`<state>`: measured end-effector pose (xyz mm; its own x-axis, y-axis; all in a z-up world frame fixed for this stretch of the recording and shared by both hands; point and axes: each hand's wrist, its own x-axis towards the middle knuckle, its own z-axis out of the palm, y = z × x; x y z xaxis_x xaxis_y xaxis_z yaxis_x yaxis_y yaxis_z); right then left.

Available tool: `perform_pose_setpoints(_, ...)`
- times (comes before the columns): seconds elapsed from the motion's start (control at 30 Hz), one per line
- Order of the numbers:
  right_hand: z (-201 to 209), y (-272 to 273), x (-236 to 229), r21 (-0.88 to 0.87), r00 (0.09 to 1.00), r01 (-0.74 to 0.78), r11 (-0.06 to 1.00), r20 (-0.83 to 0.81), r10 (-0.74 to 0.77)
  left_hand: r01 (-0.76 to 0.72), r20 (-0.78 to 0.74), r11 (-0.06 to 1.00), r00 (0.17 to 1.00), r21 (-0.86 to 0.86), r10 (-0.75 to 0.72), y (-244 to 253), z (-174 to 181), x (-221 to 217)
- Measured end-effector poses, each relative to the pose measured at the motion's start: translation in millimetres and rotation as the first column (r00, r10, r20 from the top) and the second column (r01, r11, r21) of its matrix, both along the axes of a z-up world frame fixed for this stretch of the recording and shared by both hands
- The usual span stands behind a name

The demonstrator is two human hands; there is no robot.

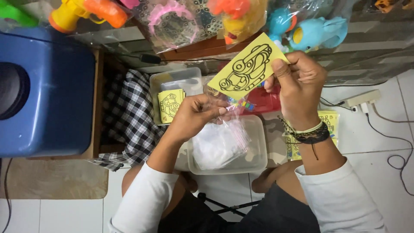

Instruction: The person puts several small yellow cards and small colorful plastic blocks into clear plastic bags by hand and places the filled bags into a white plastic container.

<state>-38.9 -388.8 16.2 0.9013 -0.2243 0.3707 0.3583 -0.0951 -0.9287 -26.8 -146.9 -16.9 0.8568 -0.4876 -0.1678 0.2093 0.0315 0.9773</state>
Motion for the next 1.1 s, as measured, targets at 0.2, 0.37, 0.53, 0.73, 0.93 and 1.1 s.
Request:
perform_pose_setpoints(0.2, -18, 0, 8, -0.080, 0.999, -0.041, 0.996, 0.024, 0.043, -0.046, -0.022, 0.999, 0.999, -0.025, 0.045, 5, -3, -1)
perform_pose_setpoints(0.37, -15, 0, 12, -0.170, 0.998, 0.016, 0.985, 0.062, -0.006, -0.070, -0.014, 0.996, 0.998, -0.048, 0.069, 8, -7, -1)
perform_pose_setpoints(0.53, -18, -3, 15, -0.182, 0.996, 0.017, 0.983, 0.087, -0.001, -0.055, 0.084, 0.998, 0.995, 0.012, 0.054, 12, -3, 2)
perform_pose_setpoints(0.73, -13, -1, 13, -0.178, 0.994, 0.029, 0.984, 0.108, -0.009, 0.001, 0.045, 0.999, 0.999, -0.037, 0.000, 9, 2, -4)
perform_pose_setpoints(0.93, -8, 1, 10, -0.174, 0.996, -0.013, 0.985, 0.085, 0.029, 0.041, 0.111, 0.997, 0.993, -0.061, -0.034, 8, -6, 3)
perform_pose_setpoints(1.1, -8, 12, 9, -0.220, 0.986, -0.038, 0.975, 0.150, 0.072, 0.022, 0.064, 1.000, 0.998, -0.015, -0.021, -2, -9, 1)
